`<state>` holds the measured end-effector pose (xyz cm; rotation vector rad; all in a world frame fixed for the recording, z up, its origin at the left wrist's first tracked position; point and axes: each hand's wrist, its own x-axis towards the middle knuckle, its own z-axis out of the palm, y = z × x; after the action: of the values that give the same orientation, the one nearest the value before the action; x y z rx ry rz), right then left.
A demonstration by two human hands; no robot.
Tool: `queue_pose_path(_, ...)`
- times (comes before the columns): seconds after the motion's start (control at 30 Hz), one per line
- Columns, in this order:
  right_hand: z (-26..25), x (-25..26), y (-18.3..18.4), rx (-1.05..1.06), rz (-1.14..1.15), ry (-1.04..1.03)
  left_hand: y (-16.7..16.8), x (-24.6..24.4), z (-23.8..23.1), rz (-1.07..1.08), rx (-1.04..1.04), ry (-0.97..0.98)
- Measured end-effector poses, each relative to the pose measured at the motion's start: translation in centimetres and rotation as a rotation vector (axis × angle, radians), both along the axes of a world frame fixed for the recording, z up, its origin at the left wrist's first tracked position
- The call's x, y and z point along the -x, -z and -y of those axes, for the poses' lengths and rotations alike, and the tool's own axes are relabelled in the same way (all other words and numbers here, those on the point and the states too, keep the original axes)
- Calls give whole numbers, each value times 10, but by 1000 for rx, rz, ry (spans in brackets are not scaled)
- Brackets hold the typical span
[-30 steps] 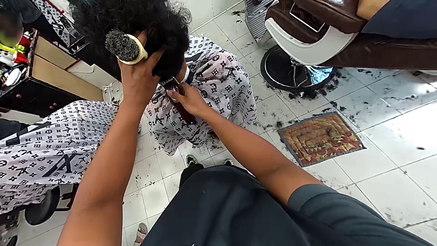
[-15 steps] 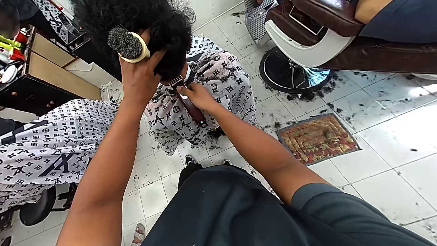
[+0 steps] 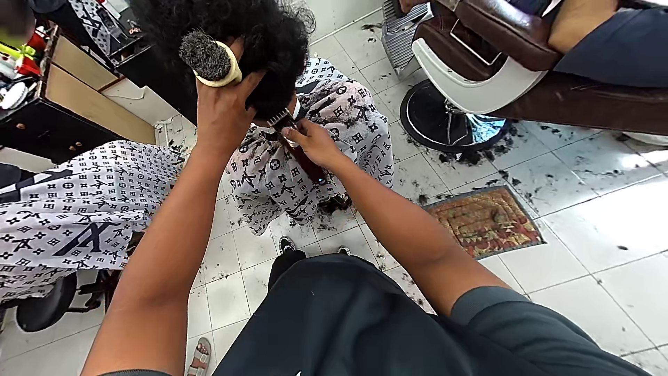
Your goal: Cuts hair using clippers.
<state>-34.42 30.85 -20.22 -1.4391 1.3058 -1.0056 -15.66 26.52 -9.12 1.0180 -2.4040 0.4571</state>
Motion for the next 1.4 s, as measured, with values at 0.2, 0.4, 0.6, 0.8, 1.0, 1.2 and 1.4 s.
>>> queue_pose_path(0.2, -6, -4, 3, 115, 7, -64, -3, -3, -1, -24, -6, 17)
queue_pose_path(0.4, -7, -12, 0, -122, -11, 62, -1, -4, 1, -24, 29, 21)
queue_pose_path(0.6, -6, -25, 5, 33, 63, 70, -2, -3, -1, -9, 23, 1)
queue_pose_path(0.8, -5, -24, 0, 63, 58, 22, -5, -4, -1, 9, -2, 0)
queue_pose_path(1.0, 0, 1, 8, -56, 8, 29, -5, -4, -2, 2, -11, 0)
queue_pose_path(1.2, 8, 10, 11, -57, 137, 31, -4, 0, -1, 3, -28, 3)
queue_pose_path(1.4, 8, 6, 13, 90, 154, 7, -4, -1, -1, -1, -19, 26)
